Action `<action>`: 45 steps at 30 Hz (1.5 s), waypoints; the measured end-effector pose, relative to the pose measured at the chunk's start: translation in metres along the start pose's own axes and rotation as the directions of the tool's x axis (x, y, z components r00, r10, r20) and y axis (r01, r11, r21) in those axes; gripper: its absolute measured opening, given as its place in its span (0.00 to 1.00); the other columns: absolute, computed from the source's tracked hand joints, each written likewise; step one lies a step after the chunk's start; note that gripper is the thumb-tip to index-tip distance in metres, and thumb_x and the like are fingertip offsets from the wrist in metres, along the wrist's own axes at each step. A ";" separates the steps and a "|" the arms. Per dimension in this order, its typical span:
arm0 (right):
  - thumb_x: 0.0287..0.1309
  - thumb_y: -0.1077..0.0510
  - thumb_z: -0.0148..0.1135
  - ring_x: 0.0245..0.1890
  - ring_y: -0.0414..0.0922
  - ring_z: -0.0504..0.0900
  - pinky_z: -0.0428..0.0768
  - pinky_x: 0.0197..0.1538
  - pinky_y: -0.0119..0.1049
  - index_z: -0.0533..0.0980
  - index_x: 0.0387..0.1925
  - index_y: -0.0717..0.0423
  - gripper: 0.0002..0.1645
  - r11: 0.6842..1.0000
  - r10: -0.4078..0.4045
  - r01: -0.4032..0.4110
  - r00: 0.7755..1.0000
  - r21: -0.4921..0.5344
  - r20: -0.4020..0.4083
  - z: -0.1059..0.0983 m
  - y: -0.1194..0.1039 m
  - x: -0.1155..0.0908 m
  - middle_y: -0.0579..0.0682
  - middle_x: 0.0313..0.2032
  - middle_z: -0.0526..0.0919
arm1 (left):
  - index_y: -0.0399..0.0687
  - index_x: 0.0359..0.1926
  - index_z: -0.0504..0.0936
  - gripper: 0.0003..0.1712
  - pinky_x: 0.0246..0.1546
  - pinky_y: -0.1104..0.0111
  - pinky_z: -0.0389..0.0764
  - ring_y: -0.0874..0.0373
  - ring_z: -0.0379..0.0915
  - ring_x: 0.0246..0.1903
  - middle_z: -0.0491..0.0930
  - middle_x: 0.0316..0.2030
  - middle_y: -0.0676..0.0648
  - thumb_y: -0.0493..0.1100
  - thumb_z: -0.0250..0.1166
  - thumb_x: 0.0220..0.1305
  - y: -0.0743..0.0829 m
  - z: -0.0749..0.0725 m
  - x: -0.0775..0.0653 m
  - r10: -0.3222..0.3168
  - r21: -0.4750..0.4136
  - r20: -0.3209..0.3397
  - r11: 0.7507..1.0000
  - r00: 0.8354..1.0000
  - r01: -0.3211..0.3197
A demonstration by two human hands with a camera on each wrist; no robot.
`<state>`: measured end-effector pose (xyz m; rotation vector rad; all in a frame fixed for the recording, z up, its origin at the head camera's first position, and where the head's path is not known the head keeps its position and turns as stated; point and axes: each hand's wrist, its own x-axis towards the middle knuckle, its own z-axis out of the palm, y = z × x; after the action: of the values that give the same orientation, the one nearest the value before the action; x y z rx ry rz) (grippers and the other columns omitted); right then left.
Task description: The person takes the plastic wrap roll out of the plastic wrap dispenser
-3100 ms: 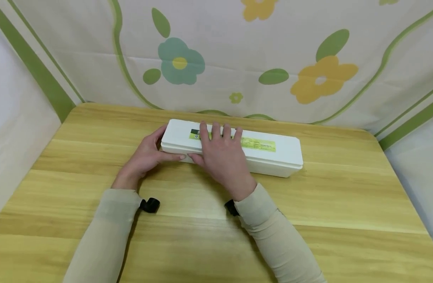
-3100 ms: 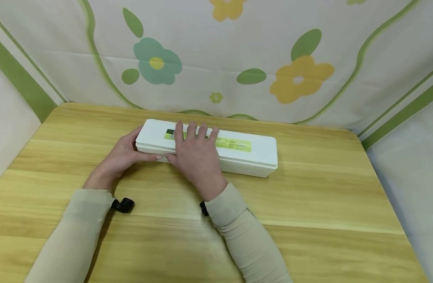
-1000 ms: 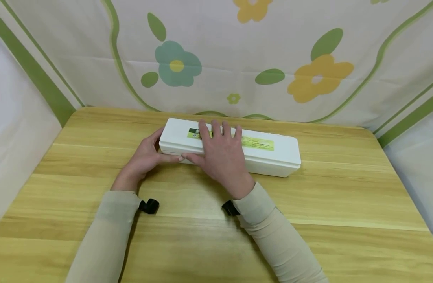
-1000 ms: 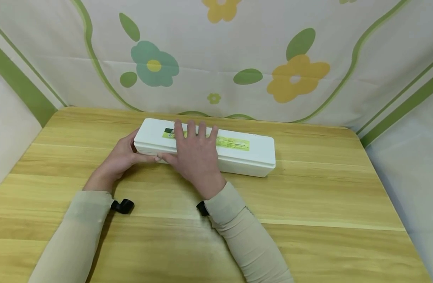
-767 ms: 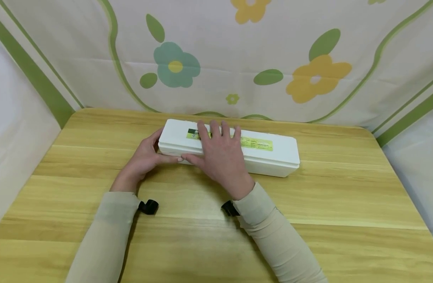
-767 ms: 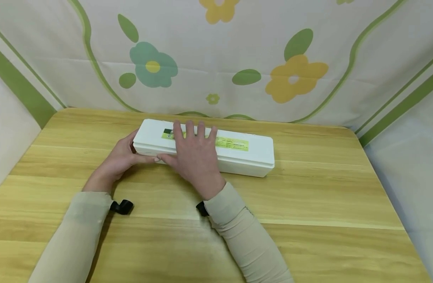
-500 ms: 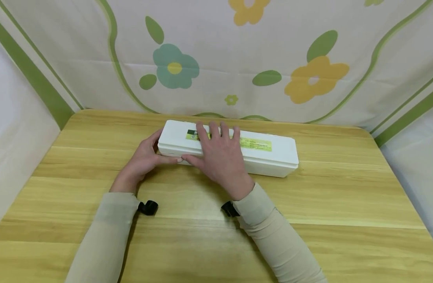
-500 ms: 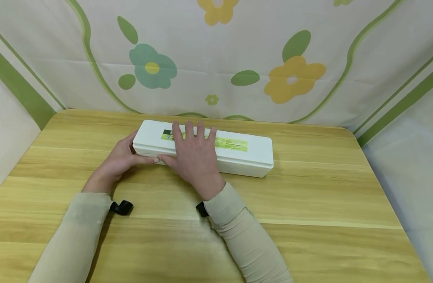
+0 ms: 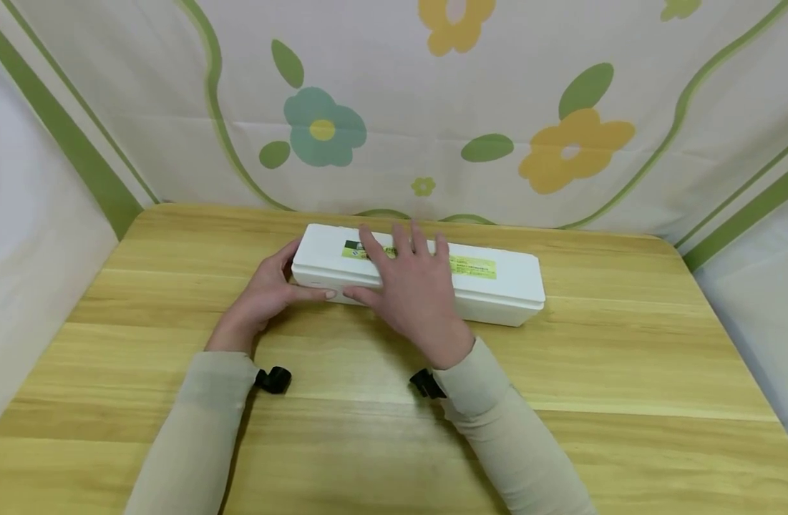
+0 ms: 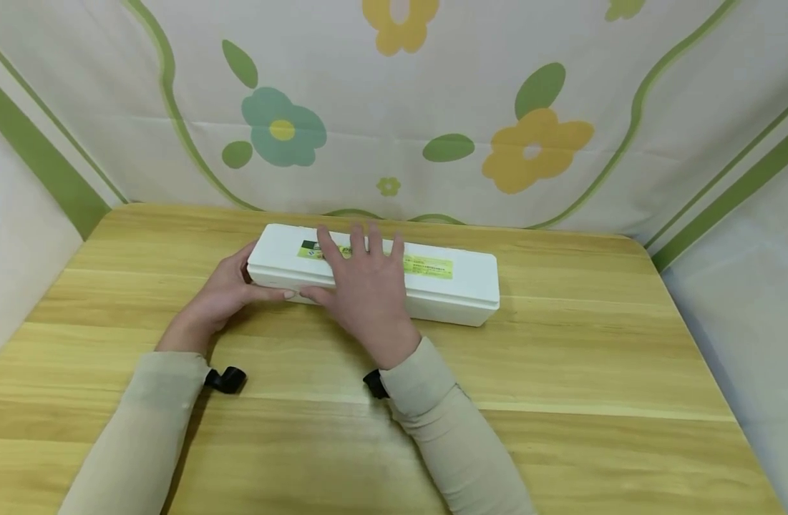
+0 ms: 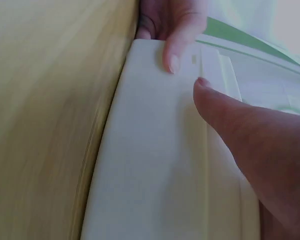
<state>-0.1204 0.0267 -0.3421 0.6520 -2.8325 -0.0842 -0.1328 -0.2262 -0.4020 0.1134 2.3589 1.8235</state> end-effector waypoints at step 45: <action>0.53 0.23 0.76 0.70 0.64 0.72 0.69 0.74 0.65 0.64 0.82 0.35 0.60 0.986 -0.023 0.040 0.994 0.163 -0.109 0.011 0.135 -0.079 0.63 0.69 0.74 | 0.67 0.84 0.62 0.65 0.81 0.48 0.58 0.54 0.63 0.75 0.72 0.75 0.52 0.41 0.89 0.49 0.003 0.002 0.000 -0.053 0.006 0.008 0.999 0.999 0.053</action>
<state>-0.1112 0.1823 -0.3551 0.7130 -2.7466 0.1767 -0.1323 -0.2235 -0.3999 0.0584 2.3390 1.7888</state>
